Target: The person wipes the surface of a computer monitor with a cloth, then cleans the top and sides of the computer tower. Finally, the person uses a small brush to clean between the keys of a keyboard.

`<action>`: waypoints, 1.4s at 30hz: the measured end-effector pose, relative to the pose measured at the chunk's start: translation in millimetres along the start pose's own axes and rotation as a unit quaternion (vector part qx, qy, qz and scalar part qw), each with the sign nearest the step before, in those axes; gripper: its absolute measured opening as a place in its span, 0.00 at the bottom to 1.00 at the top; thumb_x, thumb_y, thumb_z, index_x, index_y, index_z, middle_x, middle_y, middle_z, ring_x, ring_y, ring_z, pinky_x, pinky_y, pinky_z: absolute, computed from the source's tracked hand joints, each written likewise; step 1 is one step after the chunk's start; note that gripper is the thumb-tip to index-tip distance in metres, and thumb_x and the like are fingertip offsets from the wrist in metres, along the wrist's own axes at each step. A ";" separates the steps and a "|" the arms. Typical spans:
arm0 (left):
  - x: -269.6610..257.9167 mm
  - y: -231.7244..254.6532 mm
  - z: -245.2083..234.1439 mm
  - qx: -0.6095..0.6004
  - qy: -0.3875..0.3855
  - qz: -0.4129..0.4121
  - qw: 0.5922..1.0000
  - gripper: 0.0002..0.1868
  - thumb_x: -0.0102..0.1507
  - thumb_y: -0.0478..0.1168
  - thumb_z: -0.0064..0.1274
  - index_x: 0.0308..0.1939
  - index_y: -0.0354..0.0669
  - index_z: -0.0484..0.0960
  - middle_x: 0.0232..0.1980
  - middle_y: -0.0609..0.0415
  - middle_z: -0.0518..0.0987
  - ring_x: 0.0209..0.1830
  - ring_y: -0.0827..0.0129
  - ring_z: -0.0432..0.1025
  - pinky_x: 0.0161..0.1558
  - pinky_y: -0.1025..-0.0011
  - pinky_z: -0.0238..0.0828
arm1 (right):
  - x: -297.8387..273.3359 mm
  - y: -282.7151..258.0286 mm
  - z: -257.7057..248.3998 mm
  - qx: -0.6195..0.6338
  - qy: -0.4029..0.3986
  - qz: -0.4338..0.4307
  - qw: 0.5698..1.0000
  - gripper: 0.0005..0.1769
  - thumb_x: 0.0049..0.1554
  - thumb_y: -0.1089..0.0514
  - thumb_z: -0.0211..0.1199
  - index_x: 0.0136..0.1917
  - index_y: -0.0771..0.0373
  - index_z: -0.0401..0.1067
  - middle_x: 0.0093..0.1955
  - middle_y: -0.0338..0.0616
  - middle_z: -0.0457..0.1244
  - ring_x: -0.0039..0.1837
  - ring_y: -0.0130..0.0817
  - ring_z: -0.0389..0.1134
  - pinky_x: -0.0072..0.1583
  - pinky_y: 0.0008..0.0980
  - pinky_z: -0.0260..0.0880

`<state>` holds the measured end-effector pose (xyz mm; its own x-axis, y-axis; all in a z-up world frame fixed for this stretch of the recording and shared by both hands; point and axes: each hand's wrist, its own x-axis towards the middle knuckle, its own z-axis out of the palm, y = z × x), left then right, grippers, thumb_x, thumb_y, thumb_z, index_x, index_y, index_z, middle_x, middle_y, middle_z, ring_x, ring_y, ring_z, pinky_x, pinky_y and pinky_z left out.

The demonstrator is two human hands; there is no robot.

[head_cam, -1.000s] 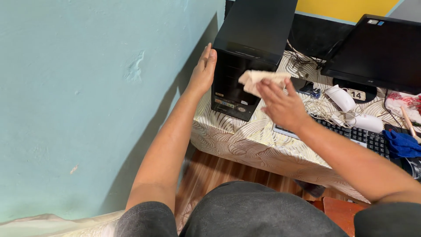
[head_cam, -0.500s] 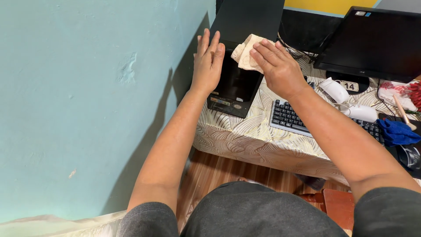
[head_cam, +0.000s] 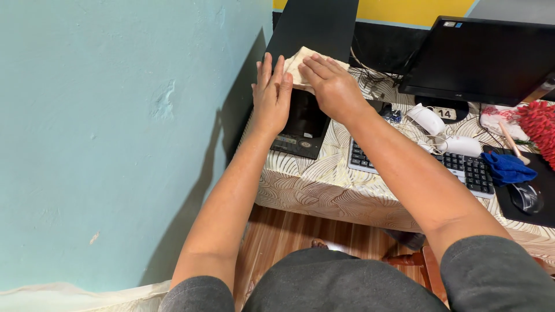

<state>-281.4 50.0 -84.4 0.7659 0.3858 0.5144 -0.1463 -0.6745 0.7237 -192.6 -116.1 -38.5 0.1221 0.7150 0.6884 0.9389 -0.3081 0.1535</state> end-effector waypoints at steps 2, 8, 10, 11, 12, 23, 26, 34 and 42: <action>-5.0 0.9 -3.0 0.003 -0.004 -0.002 1.000 0.37 0.74 0.64 0.23 0.79 0.49 0.62 0.86 0.47 0.46 0.87 0.49 0.34 0.77 0.37 0.29 | -8.3 4.6 -8.6 0.000 -0.004 0.009 1.000 0.24 0.56 0.68 0.65 0.66 0.66 0.75 0.70 0.51 0.66 0.74 0.45 0.64 0.74 0.44 0.62; -18.2 2.7 -12.6 0.013 -0.021 -0.008 1.000 0.36 0.74 0.63 0.22 0.79 0.49 0.61 0.86 0.48 0.47 0.87 0.50 0.34 0.78 0.39 0.28 | -23.3 8.7 -18.4 0.037 0.007 0.044 0.998 0.25 0.55 0.72 0.66 0.66 0.64 0.76 0.70 0.49 0.66 0.75 0.44 0.63 0.76 0.44 0.61; -20.6 5.1 -12.9 0.021 -0.024 -0.001 0.999 0.36 0.74 0.63 0.22 0.79 0.49 0.61 0.86 0.47 0.48 0.87 0.49 0.34 0.78 0.38 0.28 | -26.7 9.8 -20.0 0.058 0.008 0.047 0.997 0.25 0.56 0.73 0.66 0.66 0.64 0.76 0.70 0.49 0.66 0.76 0.44 0.63 0.77 0.45 0.61; -21.4 6.5 -12.9 0.025 -0.023 0.002 0.999 0.35 0.74 0.62 0.23 0.79 0.49 0.61 0.86 0.48 0.48 0.87 0.49 0.35 0.78 0.38 0.28 | -27.2 12.6 -21.6 0.070 0.006 0.042 0.997 0.25 0.56 0.73 0.66 0.66 0.64 0.76 0.71 0.49 0.66 0.76 0.44 0.63 0.77 0.45 0.61; -20.3 8.4 -12.4 0.030 -0.021 0.005 0.999 0.35 0.75 0.62 0.24 0.79 0.50 0.62 0.85 0.48 0.49 0.87 0.49 0.35 0.78 0.38 0.29 | -27.6 15.8 -23.3 0.083 0.003 0.038 0.996 0.25 0.56 0.73 0.66 0.67 0.64 0.76 0.71 0.49 0.66 0.76 0.45 0.63 0.77 0.45 0.60; -7.8 40.1 16.5 0.107 0.004 0.053 0.993 0.32 0.75 0.60 0.31 0.78 0.50 0.66 0.84 0.50 0.56 0.87 0.52 0.42 0.80 0.40 0.31 | -38.1 46.2 -34.5 0.164 0.002 -0.036 0.986 0.22 0.57 0.75 0.64 0.64 0.65 0.77 0.69 0.51 0.67 0.75 0.47 0.65 0.77 0.44 0.63; -0.2 46.8 31.7 0.127 0.006 0.032 0.991 0.33 0.75 0.61 0.31 0.78 0.50 0.66 0.83 0.50 0.58 0.86 0.54 0.43 0.80 0.40 0.30 | -41.0 67.7 -33.1 0.216 -0.030 -0.026 0.976 0.24 0.55 0.76 0.62 0.63 0.65 0.77 0.69 0.52 0.67 0.75 0.47 0.64 0.75 0.41 0.65; -1.6 52.1 47.7 0.123 0.017 -0.022 0.992 0.35 0.74 0.63 0.29 0.78 0.48 0.63 0.82 0.50 0.59 0.85 0.53 0.44 0.78 0.42 0.31 | -13.4 135.4 3.4 0.205 -0.058 0.021 0.977 0.21 0.59 0.74 0.62 0.65 0.66 0.76 0.66 0.55 0.67 0.74 0.49 0.64 0.73 0.39 0.64; -2.5 43.2 38.9 0.082 0.089 -0.014 0.993 0.36 0.75 0.63 0.27 0.81 0.46 0.57 0.84 0.47 0.57 0.86 0.51 0.43 0.79 0.41 0.33 | 14.3 60.1 4.2 0.230 -0.131 -0.019 0.964 0.15 0.59 0.65 0.65 0.60 0.65 0.76 0.69 0.53 0.65 0.72 0.52 0.61 0.67 0.43 0.63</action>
<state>-265.3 -4.6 -72.3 0.6438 0.5009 0.5785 -0.0108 -0.7500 0.6614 -133.0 -121.7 -22.4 0.1053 0.8733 0.4758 0.9802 -0.0105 -0.1977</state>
